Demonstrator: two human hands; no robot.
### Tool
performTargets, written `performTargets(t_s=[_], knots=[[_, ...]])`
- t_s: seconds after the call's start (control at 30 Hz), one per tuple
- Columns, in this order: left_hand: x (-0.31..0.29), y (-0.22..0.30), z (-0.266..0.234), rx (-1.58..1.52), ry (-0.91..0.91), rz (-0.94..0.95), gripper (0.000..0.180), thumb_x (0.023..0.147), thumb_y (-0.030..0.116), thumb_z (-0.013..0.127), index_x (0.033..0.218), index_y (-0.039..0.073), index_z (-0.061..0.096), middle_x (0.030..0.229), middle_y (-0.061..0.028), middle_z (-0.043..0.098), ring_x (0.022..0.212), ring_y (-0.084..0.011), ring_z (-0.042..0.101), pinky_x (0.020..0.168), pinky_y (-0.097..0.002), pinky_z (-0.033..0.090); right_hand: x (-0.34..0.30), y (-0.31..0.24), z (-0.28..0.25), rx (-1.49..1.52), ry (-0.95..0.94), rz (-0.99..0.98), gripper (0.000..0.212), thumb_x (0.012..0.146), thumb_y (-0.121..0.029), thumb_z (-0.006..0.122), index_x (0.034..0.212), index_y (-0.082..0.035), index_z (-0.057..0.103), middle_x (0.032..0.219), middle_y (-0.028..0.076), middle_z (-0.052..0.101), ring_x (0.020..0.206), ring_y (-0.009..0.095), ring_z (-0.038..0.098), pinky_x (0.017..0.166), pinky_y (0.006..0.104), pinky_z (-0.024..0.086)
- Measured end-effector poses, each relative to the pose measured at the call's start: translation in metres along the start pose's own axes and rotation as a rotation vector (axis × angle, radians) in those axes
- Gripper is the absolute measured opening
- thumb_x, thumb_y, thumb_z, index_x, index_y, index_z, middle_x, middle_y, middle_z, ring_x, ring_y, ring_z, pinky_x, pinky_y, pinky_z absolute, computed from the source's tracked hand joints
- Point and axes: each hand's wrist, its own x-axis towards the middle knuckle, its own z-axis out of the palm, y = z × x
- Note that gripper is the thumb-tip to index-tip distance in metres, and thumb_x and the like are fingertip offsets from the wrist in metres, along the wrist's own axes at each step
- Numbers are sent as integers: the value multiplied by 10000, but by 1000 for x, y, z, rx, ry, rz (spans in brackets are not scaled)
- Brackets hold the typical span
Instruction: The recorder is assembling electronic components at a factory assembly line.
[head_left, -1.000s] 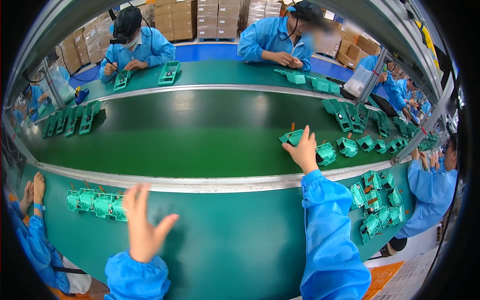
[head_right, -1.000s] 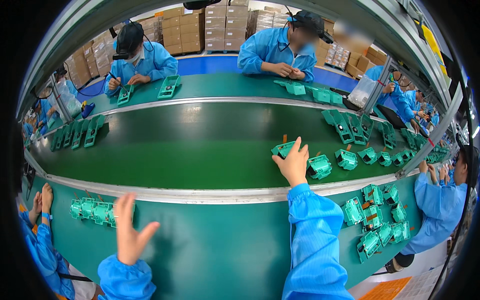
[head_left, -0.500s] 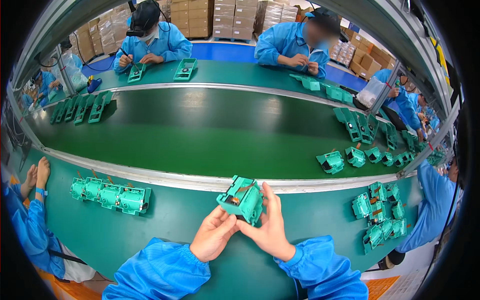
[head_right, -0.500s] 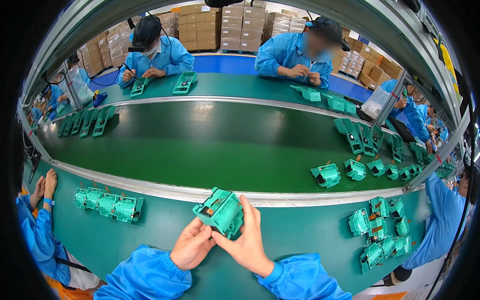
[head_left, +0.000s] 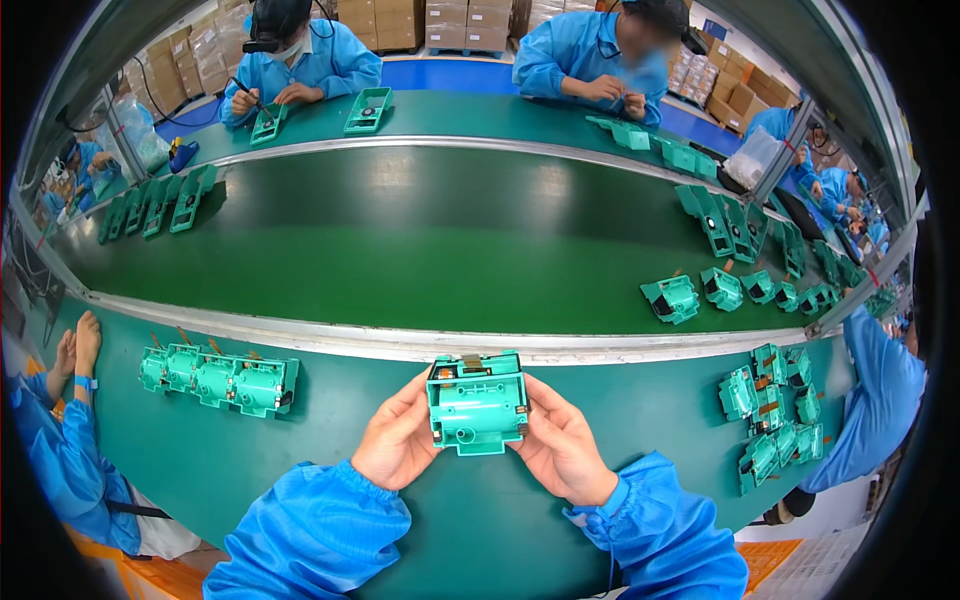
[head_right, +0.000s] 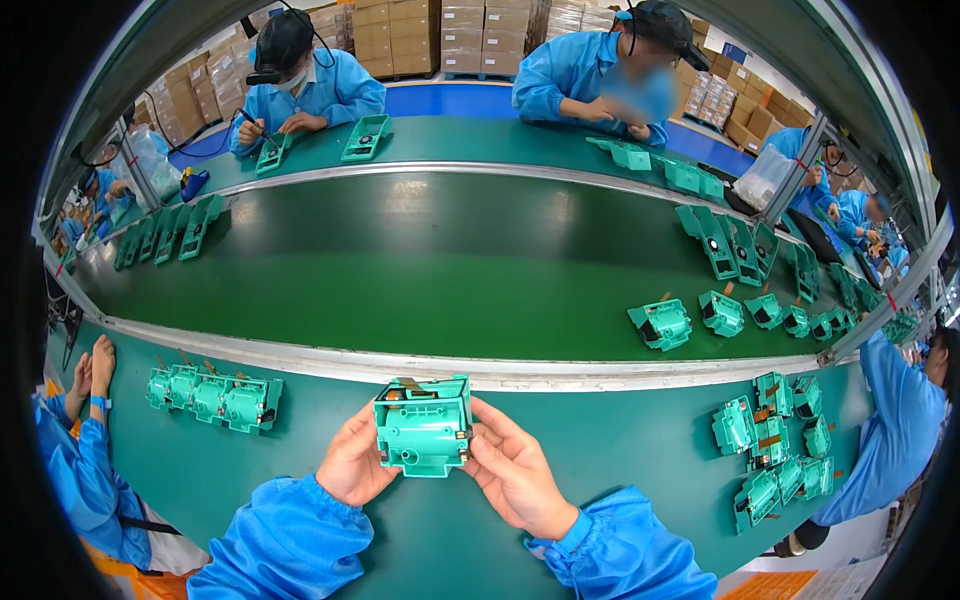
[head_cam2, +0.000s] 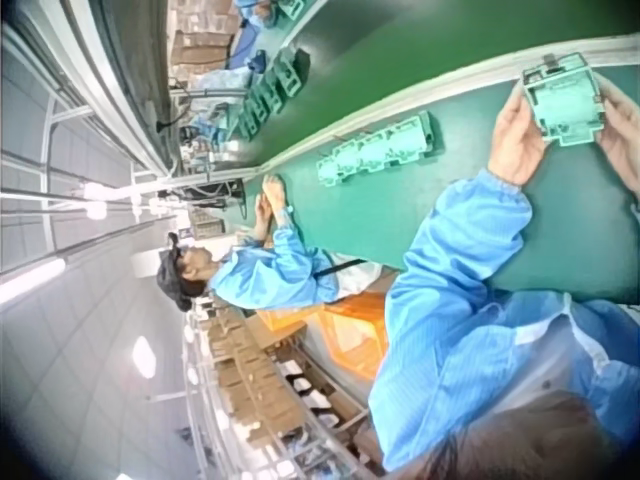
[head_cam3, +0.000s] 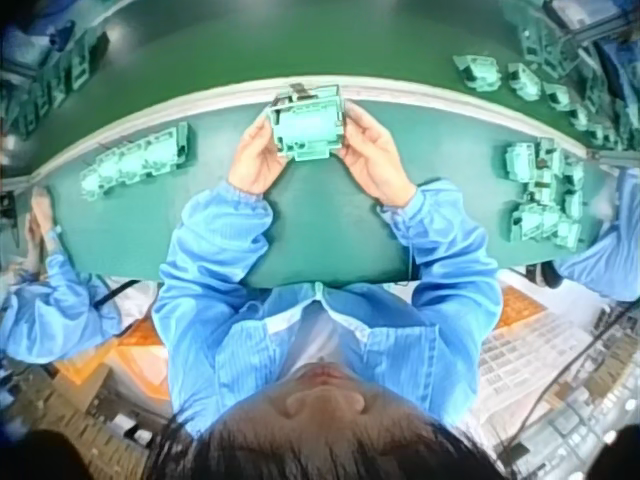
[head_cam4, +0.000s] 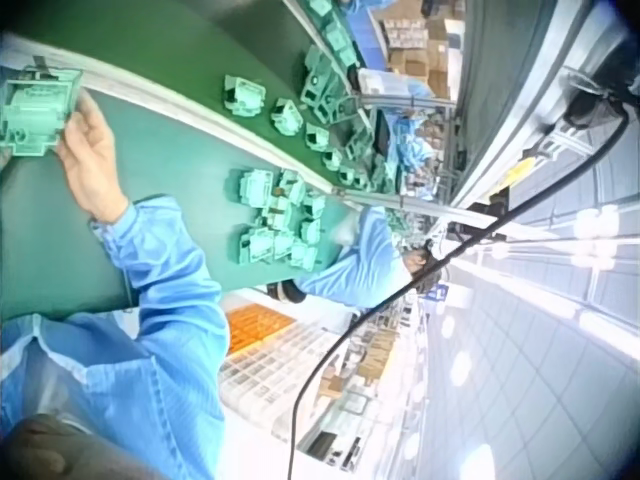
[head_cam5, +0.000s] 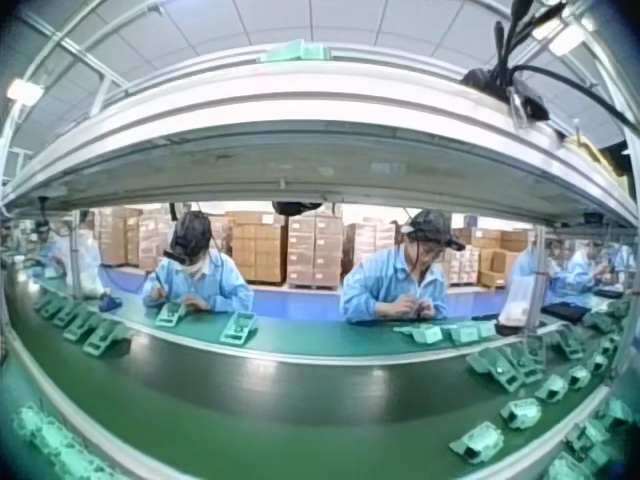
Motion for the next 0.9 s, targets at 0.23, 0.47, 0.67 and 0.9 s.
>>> performTargets(t_s=[0.23, 0.47, 0.67, 0.9], knots=[[2, 1, 3, 203, -33, 42, 730, 722, -51, 586, 1332, 24, 193, 1294, -112, 344, 1172, -210, 372, 967, -356, 319, 3, -1, -3, 83, 18, -10, 461, 864, -96, 470, 1280, -7, 295, 1127, 105, 493, 1026, 164, 486, 872, 317, 400], [3, 1, 4, 300, -29, 68, 740, 719, -59, 591, 1334, 26, 189, 1286, -131, 356, 1171, -216, 373, 963, -360, 322, 3, -1, -6, -7, 22, 58, 385, 841, -104, 518, 1193, 4, 403, 1104, 95, 511, 990, 158, 503, 843, 304, 404], [3, 0, 3, 272, -48, 39, 701, 740, -34, 583, 1329, 22, 207, 1270, -113, 382, 1152, -209, 393, 951, -352, 335, 3, -2, -9, 34, -30, 50, 341, 841, -112, 523, 1148, 8, 439, 1064, 84, 536, 961, 148, 514, 836, 299, 408], [2, 4, -1, 207, 18, -88, 627, 792, 37, 554, 1324, 24, 223, 1248, -97, 403, 1124, -206, 421, 936, -350, 343, 0, -1, 4, -64, 40, 23, 343, 855, -129, 506, 1158, 22, 445, 1003, 64, 566, 944, 131, 514, 822, 281, 408]])
